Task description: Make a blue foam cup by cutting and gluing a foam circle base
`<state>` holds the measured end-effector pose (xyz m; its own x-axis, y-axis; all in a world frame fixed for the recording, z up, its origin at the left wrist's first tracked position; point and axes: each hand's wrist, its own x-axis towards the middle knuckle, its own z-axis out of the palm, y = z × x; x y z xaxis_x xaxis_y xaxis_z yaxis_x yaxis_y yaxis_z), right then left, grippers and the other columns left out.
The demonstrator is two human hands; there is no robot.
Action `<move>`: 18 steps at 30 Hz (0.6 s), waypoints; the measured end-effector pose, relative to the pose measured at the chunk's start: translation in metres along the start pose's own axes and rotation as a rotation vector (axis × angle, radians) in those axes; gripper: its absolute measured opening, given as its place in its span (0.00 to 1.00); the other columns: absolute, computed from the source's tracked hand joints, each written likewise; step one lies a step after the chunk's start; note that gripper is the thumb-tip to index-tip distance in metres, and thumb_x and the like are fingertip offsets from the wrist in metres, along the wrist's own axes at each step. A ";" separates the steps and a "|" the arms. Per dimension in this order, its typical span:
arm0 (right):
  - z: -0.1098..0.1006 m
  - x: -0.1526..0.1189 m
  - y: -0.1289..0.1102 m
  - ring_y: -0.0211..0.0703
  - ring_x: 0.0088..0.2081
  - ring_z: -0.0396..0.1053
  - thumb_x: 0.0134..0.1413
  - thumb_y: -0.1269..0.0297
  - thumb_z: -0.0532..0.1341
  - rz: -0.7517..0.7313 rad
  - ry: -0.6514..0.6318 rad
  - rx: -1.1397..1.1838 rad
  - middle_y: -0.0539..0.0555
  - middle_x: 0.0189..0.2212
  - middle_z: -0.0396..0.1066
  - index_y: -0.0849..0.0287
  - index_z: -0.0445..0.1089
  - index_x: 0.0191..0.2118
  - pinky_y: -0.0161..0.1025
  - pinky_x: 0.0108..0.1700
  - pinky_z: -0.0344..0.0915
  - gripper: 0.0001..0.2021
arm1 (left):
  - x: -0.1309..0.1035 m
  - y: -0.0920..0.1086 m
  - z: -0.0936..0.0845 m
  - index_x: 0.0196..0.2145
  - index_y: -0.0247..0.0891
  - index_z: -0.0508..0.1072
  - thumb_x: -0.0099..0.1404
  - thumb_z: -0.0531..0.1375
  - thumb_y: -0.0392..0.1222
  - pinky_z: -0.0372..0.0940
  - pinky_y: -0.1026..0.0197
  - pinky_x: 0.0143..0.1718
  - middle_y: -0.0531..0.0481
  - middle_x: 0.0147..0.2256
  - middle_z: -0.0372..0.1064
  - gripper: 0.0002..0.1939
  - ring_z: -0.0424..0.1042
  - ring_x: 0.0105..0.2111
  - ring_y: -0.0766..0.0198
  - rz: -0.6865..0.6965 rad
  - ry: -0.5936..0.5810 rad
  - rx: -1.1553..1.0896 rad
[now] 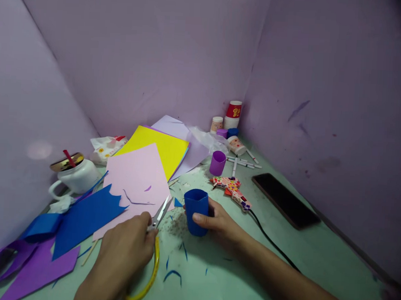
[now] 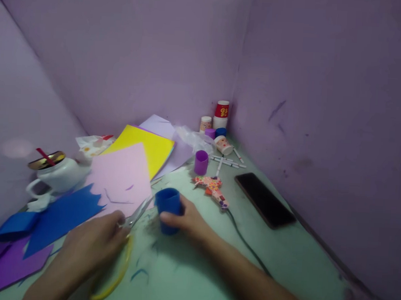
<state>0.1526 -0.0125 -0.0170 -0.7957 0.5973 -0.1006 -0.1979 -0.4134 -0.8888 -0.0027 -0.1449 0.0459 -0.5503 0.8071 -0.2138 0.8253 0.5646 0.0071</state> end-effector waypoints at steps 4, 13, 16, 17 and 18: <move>-0.001 0.002 0.001 0.47 0.40 0.69 0.32 0.59 0.74 0.000 0.025 0.056 0.57 0.40 0.72 0.58 0.69 0.45 0.42 0.39 0.63 0.30 | -0.001 -0.003 0.010 0.37 0.40 0.71 0.58 0.51 0.42 0.59 0.52 0.30 0.38 0.34 0.75 0.12 0.74 0.35 0.43 0.064 -0.076 0.055; -0.010 0.005 0.004 0.47 0.38 0.70 0.34 0.59 0.73 0.050 -0.060 0.104 0.59 0.39 0.73 0.60 0.71 0.44 0.44 0.39 0.66 0.27 | -0.008 -0.007 0.024 0.49 0.35 0.67 0.54 0.48 0.29 0.63 0.46 0.38 0.33 0.44 0.67 0.24 0.71 0.42 0.42 0.022 -0.060 -0.078; -0.013 0.008 0.006 0.44 0.35 0.71 0.36 0.59 0.72 0.082 -0.050 0.132 0.58 0.38 0.73 0.61 0.71 0.44 0.41 0.37 0.65 0.26 | -0.009 -0.013 0.028 0.49 0.32 0.68 0.51 0.48 0.27 0.63 0.46 0.40 0.32 0.43 0.69 0.27 0.72 0.43 0.42 0.047 -0.086 -0.096; -0.014 0.009 0.006 0.44 0.34 0.71 0.36 0.59 0.73 0.089 -0.049 0.135 0.58 0.37 0.74 0.61 0.71 0.44 0.41 0.36 0.65 0.26 | -0.008 -0.017 0.029 0.49 0.33 0.68 0.50 0.48 0.27 0.64 0.46 0.40 0.32 0.43 0.70 0.28 0.72 0.43 0.42 0.066 -0.088 -0.106; -0.015 0.010 0.006 0.44 0.34 0.71 0.35 0.59 0.73 0.097 -0.046 0.138 0.59 0.37 0.74 0.62 0.71 0.44 0.41 0.36 0.64 0.26 | -0.008 -0.021 0.031 0.48 0.34 0.69 0.49 0.49 0.27 0.64 0.47 0.39 0.34 0.42 0.70 0.28 0.72 0.43 0.42 0.088 -0.079 -0.131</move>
<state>0.1518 0.0014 -0.0305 -0.8398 0.5189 -0.1598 -0.1926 -0.5598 -0.8059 -0.0122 -0.1687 0.0175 -0.4606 0.8412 -0.2832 0.8436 0.5141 0.1551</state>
